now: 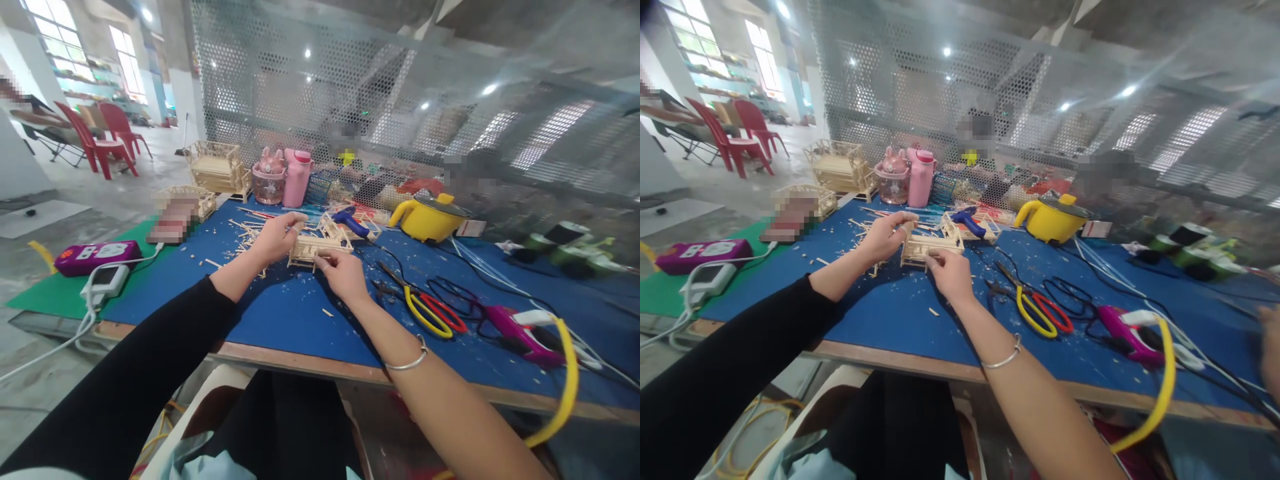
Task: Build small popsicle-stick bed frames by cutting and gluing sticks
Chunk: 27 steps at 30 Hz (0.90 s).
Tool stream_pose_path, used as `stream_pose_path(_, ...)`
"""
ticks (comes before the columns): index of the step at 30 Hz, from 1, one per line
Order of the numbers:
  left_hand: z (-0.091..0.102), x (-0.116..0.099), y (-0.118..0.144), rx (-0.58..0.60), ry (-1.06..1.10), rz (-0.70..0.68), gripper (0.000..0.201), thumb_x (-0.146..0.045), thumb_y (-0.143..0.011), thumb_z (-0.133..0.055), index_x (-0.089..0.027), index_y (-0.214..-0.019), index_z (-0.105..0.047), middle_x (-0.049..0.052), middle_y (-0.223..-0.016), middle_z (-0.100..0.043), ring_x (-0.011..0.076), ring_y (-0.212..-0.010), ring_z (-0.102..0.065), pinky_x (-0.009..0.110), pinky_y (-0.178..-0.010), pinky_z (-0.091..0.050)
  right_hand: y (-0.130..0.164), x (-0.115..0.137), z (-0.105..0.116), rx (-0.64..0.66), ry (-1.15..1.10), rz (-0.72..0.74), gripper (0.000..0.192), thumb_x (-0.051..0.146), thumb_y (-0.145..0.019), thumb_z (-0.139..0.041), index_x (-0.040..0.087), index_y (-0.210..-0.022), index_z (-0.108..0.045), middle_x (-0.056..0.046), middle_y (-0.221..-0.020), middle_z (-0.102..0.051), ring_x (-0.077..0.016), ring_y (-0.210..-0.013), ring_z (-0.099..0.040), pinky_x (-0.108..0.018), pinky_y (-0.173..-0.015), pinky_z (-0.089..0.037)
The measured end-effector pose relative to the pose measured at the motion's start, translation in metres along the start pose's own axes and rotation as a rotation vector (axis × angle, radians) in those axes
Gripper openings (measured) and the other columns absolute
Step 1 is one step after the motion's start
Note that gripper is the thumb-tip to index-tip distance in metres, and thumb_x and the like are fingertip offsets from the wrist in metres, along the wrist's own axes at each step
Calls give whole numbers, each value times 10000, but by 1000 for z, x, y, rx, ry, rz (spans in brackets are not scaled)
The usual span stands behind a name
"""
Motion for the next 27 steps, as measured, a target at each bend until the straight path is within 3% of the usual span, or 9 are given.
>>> stream_pose_path(7, 1, 8, 1, -19, -16, 49, 287, -222, -891, -436, -156, -1083, -640, 53, -1082, -701, 161, -1013, -625, 277, -925, -451, 4, 7, 7, -36, -60, 3, 237, 344, -735, -593, 153, -810, -710, 6, -564, -595, -122, -509, -487, -251, -563, -401)
stream_pose_path(11, 3, 18, 0, -36, -25, 69, 287, -221, -883, -456, -165, -1107, -627, 50, -1089, -696, 163, -1016, -620, 281, -925, -448, 7, 5, 35, -215, -282, 13, 212, 364, -749, -575, 168, -809, -630, 41, -537, -502, -94, -461, -407, -231, -490, -359)
stream_pose_path(14, 3, 27, 0, -35, -26, 91, 288, -214, -865, -477, -169, -1109, -622, 46, -1050, -701, 161, -974, -627, 287, -909, -458, 8, 3, 54, -306, -331, 78, 156, 334, -744, -581, 180, -760, -604, 19, -617, -550, -101, -518, -461, -233, -523, -387)
stream_pose_path(19, -1, 27, 1, -3, 14, 93, 301, -237, -841, -508, -150, -1112, -607, 62, -1029, -692, 157, -923, -632, 288, -859, -485, 14, 23, 29, 96, -67, 278, 84, 236, -706, -596, 182, -648, -625, -58, -845, -696, -167, -728, -629, -251, -599, -445)
stream_pose_path(23, -2, 25, 1, 11, 45, 115, 297, -253, -836, -516, -132, -1091, -610, 87, -1041, -684, 165, -906, -633, 291, -809, -503, 16, 25, 15, 179, 72, 277, 89, 165, -699, -568, 194, -633, -621, -83, -854, -720, -241, -1054, -628, -271, -721, -467)
stream_pose_path(27, -3, 26, 2, 14, 55, 125, 295, -265, -836, -516, -144, -1088, -611, 85, -1050, -680, 160, -900, -634, 282, -794, -506, 15, 17, 6, 288, 83, 222, 63, 171, -691, -590, 180, -666, -647, -113, -1170, -665, -178, -805, -666, -274, -683, -468)
Point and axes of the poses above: each hand's wrist, its own y-axis away from the middle knuckle, its own z-axis out of the back of the hand, x = y × z, the point moved 7 cm from there along -y, towards the middle knuckle
